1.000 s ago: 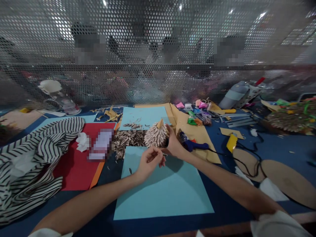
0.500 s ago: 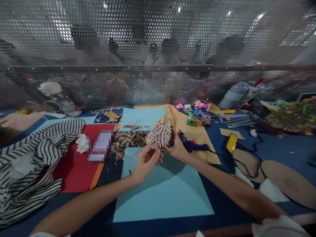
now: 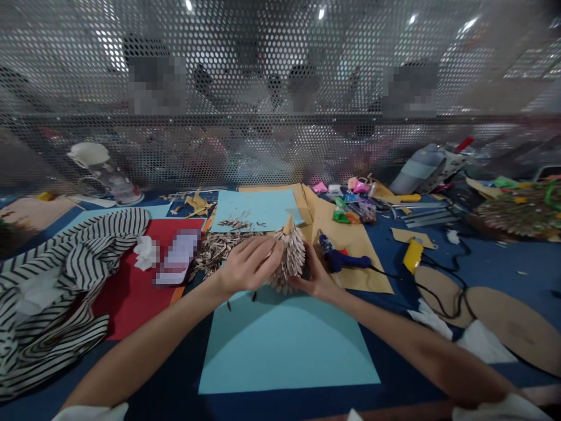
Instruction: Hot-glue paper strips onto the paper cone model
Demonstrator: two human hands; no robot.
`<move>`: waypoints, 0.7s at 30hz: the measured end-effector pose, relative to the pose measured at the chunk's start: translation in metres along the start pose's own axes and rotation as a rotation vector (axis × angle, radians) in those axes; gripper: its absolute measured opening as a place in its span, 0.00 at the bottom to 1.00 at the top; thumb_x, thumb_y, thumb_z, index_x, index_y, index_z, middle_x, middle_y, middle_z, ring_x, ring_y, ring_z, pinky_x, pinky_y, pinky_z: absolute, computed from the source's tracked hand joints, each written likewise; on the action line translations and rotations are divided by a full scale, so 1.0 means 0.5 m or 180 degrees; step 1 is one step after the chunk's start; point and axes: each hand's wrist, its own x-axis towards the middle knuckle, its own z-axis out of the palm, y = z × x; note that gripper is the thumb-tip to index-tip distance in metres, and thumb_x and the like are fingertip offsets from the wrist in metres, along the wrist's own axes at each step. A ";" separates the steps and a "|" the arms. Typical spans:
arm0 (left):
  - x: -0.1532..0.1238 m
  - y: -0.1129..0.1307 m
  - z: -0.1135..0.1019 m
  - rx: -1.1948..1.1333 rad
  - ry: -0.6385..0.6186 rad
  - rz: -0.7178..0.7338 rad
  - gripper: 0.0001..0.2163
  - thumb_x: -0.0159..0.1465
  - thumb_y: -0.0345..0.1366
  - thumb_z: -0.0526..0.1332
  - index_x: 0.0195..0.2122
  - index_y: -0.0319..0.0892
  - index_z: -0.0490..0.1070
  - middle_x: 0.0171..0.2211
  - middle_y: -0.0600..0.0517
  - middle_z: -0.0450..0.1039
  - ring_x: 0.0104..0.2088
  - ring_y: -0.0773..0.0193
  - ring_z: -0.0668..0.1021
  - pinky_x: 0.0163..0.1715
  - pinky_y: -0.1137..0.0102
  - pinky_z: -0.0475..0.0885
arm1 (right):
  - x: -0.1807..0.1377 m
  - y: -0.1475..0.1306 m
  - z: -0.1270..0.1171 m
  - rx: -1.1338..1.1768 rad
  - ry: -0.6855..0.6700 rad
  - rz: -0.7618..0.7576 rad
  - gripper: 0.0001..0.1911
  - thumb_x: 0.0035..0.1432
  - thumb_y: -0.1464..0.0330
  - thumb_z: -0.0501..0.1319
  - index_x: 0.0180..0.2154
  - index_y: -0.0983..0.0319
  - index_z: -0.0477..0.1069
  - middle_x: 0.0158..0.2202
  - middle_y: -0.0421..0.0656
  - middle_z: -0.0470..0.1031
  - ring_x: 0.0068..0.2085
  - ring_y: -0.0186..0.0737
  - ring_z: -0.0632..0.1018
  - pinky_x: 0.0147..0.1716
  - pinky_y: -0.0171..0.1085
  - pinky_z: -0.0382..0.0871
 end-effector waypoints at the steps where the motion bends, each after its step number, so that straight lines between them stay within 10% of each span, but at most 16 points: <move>1: 0.001 -0.002 -0.001 -0.0029 -0.0084 -0.0034 0.11 0.57 0.33 0.65 0.41 0.46 0.76 0.39 0.43 0.77 0.46 0.51 0.78 0.50 0.55 0.70 | -0.002 0.000 0.000 -0.0007 -0.0002 0.0015 0.39 0.50 0.61 0.65 0.58 0.58 0.47 0.58 0.53 0.60 0.60 0.51 0.64 0.57 0.47 0.60; 7: -0.005 -0.004 0.003 0.0213 -0.0205 0.0133 0.13 0.58 0.32 0.64 0.46 0.43 0.74 0.41 0.41 0.76 0.45 0.49 0.79 0.48 0.55 0.73 | -0.008 0.011 0.004 -0.0086 0.0076 -0.0025 0.42 0.48 0.60 0.67 0.59 0.56 0.46 0.60 0.52 0.57 0.61 0.52 0.62 0.60 0.49 0.56; 16: 0.005 0.004 0.008 0.3186 0.0187 0.2791 0.12 0.59 0.28 0.63 0.44 0.30 0.71 0.35 0.43 0.77 0.34 0.59 0.81 0.35 0.68 0.79 | -0.008 0.016 0.004 -0.0250 0.0075 -0.0299 0.42 0.49 0.60 0.66 0.60 0.58 0.46 0.60 0.51 0.58 0.61 0.53 0.61 0.60 0.49 0.57; 21: 0.006 0.009 0.010 0.3672 0.0190 0.2931 0.11 0.61 0.28 0.62 0.43 0.29 0.71 0.35 0.43 0.76 0.35 0.62 0.80 0.36 0.69 0.78 | -0.010 0.018 0.003 -0.0316 0.0079 -0.0270 0.42 0.51 0.60 0.65 0.61 0.57 0.45 0.60 0.51 0.58 0.61 0.52 0.61 0.59 0.48 0.58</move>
